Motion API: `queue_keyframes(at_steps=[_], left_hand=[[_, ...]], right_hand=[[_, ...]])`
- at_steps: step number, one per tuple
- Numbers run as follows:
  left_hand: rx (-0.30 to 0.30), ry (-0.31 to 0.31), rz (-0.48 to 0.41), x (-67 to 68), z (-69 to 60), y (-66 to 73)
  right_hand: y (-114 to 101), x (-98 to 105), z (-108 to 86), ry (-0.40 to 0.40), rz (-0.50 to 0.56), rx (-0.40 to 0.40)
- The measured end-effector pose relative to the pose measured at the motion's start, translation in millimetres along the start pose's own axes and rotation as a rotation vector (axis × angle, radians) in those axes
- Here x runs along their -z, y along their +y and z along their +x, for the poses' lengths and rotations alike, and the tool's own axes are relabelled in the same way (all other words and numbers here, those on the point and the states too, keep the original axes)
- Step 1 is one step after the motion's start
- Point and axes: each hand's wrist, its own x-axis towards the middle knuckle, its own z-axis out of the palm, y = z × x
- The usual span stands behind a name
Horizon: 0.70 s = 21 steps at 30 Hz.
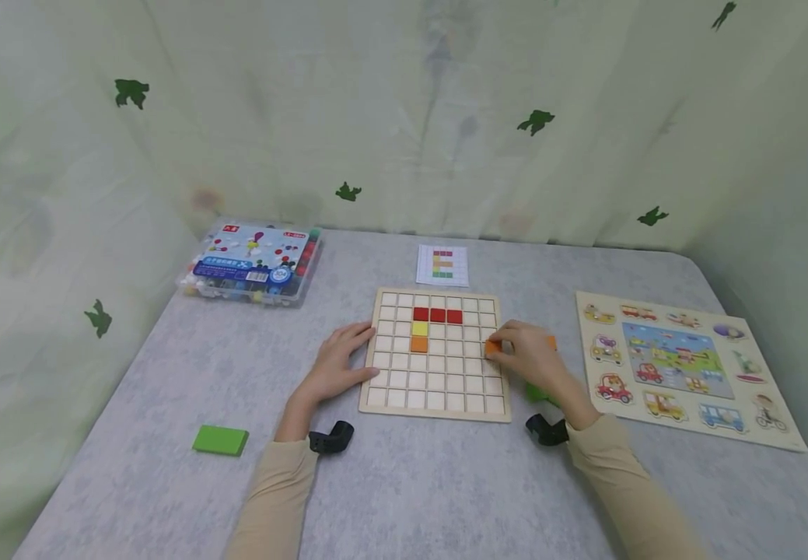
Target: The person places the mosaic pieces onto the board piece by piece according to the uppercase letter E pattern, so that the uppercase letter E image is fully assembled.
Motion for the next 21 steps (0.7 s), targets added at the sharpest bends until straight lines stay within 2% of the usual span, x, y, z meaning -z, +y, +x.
queue_keyframes(at_steps=[12,21], left_hand=[[-0.007,-0.002,0.002,-0.6,1.3,-1.2],[-0.007,0.003,-0.013,-0.4,-0.5,0.0]], right_hand=[[-34,-19,24.5,-0.071,0.055,0.052],[-47,-30,38.0,-0.098,0.076,0.064]])
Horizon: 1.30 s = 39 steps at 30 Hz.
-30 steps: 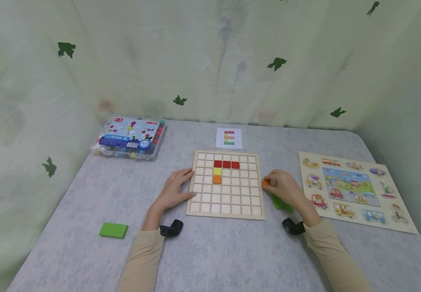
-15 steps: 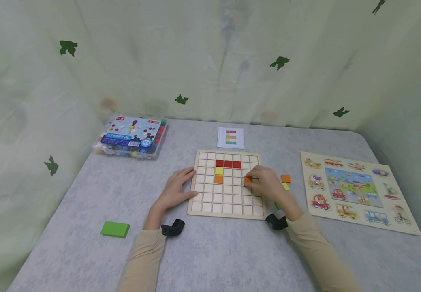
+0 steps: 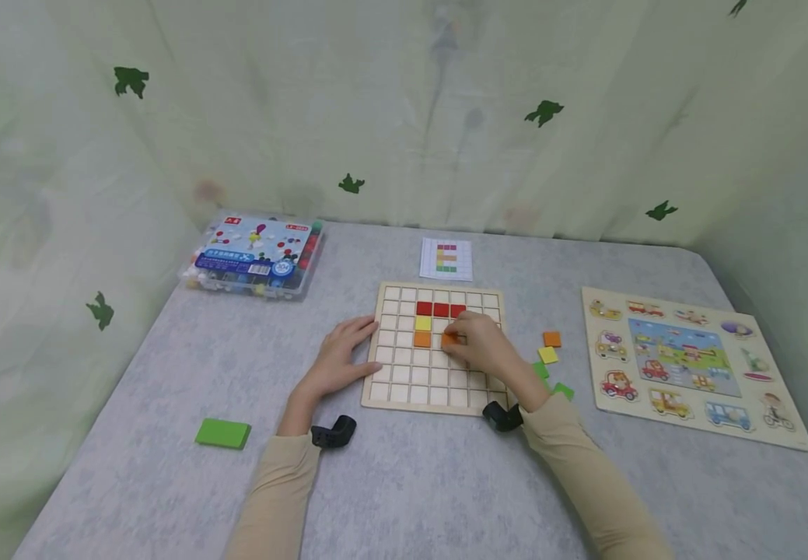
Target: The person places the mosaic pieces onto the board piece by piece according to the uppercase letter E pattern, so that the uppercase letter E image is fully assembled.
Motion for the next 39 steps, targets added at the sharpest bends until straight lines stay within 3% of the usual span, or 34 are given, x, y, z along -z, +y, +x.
queue_keyframes(at_steps=[13,22,29,39], left_hand=[[0.013,-0.014,-0.001,-0.1,3.1,0.4],[0.007,-0.009,-0.004,-0.4,3.9,0.9],[0.010,-0.009,-0.006,-0.8,2.3,0.5],[0.009,-0.004,0.003,-0.7,2.4,-0.2]], right_hand=[[-3,-3,8.6,-0.054,0.007,-0.013],[-7,-4,12.8,-0.043,0.011,-0.014],[-2,4,1.6,-0.010,0.022,-0.032],[23,25,-18.8,0.024,0.037,-0.099]])
